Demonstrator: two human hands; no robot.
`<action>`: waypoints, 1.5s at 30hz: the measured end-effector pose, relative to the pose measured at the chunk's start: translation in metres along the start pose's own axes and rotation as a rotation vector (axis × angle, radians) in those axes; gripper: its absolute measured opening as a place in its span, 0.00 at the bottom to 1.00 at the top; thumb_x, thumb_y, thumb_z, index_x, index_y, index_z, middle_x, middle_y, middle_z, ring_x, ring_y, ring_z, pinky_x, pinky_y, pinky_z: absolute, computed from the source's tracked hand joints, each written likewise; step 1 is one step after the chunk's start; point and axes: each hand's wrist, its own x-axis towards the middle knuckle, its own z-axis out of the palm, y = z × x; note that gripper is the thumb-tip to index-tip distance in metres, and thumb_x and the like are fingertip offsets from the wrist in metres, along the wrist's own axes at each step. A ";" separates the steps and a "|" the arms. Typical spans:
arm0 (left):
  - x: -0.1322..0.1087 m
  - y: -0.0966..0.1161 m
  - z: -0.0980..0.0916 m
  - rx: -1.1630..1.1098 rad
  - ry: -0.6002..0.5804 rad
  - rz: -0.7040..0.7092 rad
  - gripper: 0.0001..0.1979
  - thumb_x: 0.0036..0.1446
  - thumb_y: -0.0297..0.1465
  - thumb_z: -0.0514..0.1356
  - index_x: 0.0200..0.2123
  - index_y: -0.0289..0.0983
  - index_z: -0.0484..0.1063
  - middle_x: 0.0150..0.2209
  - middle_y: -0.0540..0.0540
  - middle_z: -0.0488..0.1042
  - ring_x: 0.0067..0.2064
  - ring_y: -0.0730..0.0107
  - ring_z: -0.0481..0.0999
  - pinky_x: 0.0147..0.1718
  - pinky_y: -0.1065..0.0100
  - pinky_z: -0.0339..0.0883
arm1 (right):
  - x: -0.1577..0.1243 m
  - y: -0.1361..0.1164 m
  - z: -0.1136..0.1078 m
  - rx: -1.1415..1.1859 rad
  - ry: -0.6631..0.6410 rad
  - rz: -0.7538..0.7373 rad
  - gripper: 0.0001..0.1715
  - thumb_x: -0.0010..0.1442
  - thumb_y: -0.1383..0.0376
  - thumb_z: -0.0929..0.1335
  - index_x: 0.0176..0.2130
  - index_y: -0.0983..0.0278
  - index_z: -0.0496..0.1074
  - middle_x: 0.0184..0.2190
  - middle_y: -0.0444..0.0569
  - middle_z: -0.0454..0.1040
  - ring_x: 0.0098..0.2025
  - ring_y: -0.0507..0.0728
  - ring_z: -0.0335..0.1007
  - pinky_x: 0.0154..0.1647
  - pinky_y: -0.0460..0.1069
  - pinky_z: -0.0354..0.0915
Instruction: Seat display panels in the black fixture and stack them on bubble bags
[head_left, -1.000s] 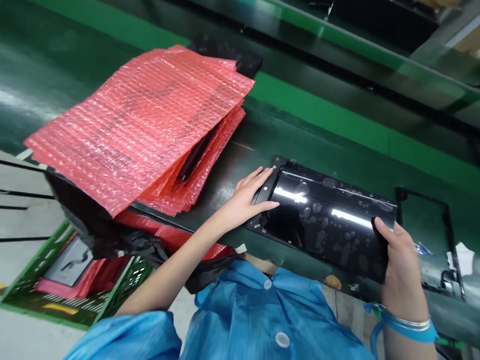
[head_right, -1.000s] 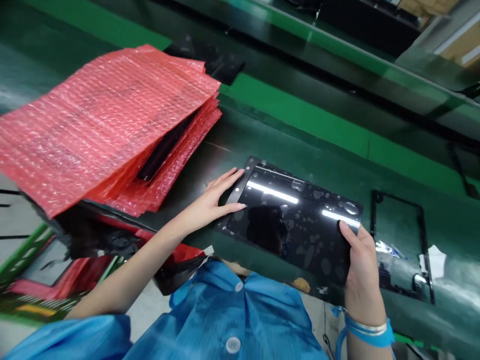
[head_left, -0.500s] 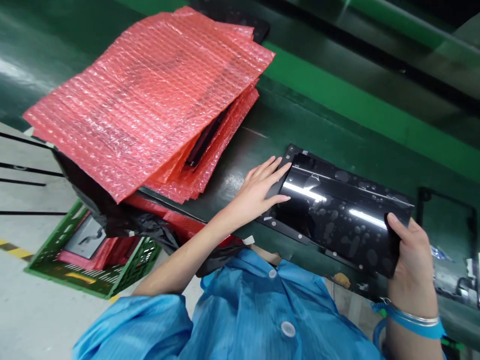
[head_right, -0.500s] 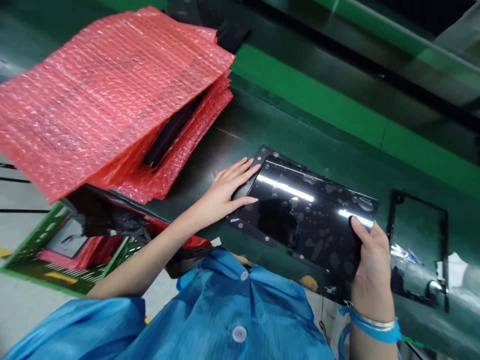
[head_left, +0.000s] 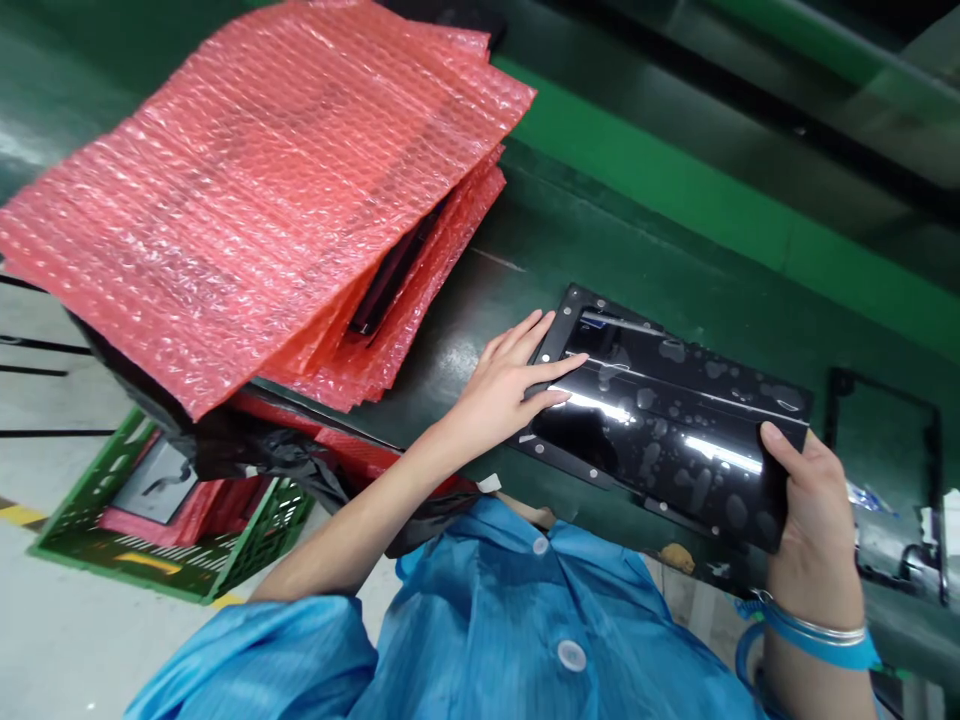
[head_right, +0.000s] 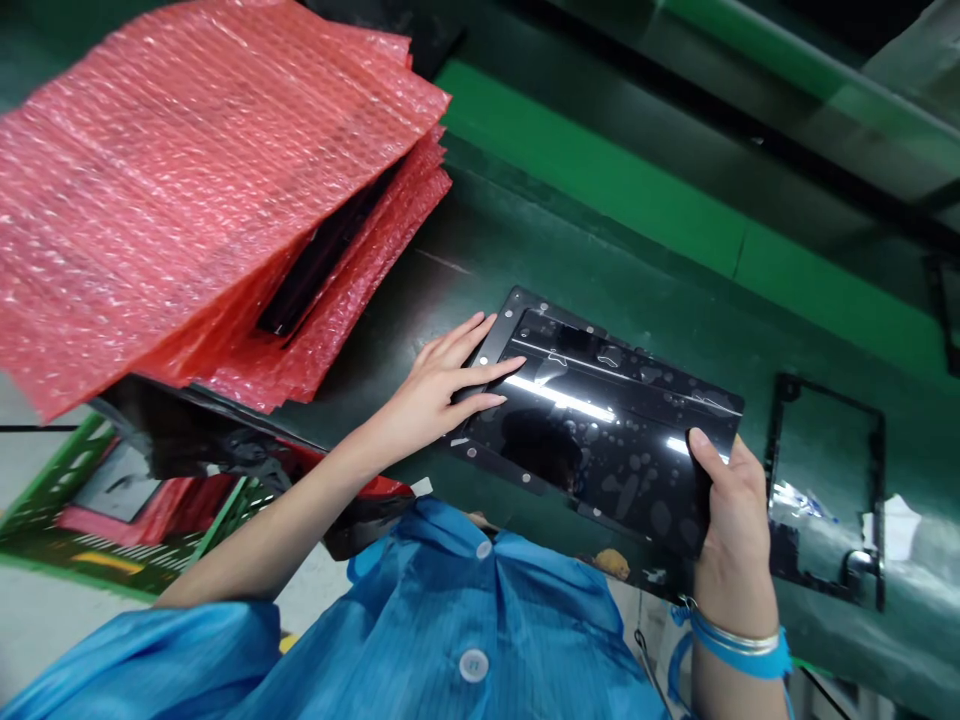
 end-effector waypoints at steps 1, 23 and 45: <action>0.000 0.000 0.000 0.002 0.004 0.002 0.22 0.63 0.36 0.61 0.60 0.48 0.70 0.71 0.38 0.51 0.72 0.51 0.47 0.64 0.44 0.51 | -0.001 -0.001 0.001 0.001 0.000 -0.002 0.30 0.29 0.57 0.80 0.35 0.63 0.77 0.30 0.50 0.79 0.37 0.68 0.78 0.39 0.60 0.76; 0.007 0.032 -0.009 0.344 0.090 0.018 0.16 0.66 0.34 0.57 0.55 0.42 0.75 0.69 0.37 0.55 0.71 0.47 0.51 0.62 0.41 0.55 | 0.025 -0.050 -0.026 -1.332 -0.153 -0.288 0.29 0.63 0.42 0.59 0.22 0.59 0.66 0.18 0.47 0.69 0.25 0.59 0.64 0.28 0.51 0.51; 0.066 0.109 0.073 0.282 -0.057 0.333 0.23 0.64 0.33 0.55 0.61 0.37 0.68 0.63 0.36 0.67 0.64 0.49 0.66 0.63 0.44 0.54 | 0.067 -0.007 -0.017 -0.858 0.019 -0.347 0.21 0.62 0.49 0.68 0.27 0.60 0.63 0.22 0.45 0.70 0.32 0.60 0.69 0.35 0.49 0.55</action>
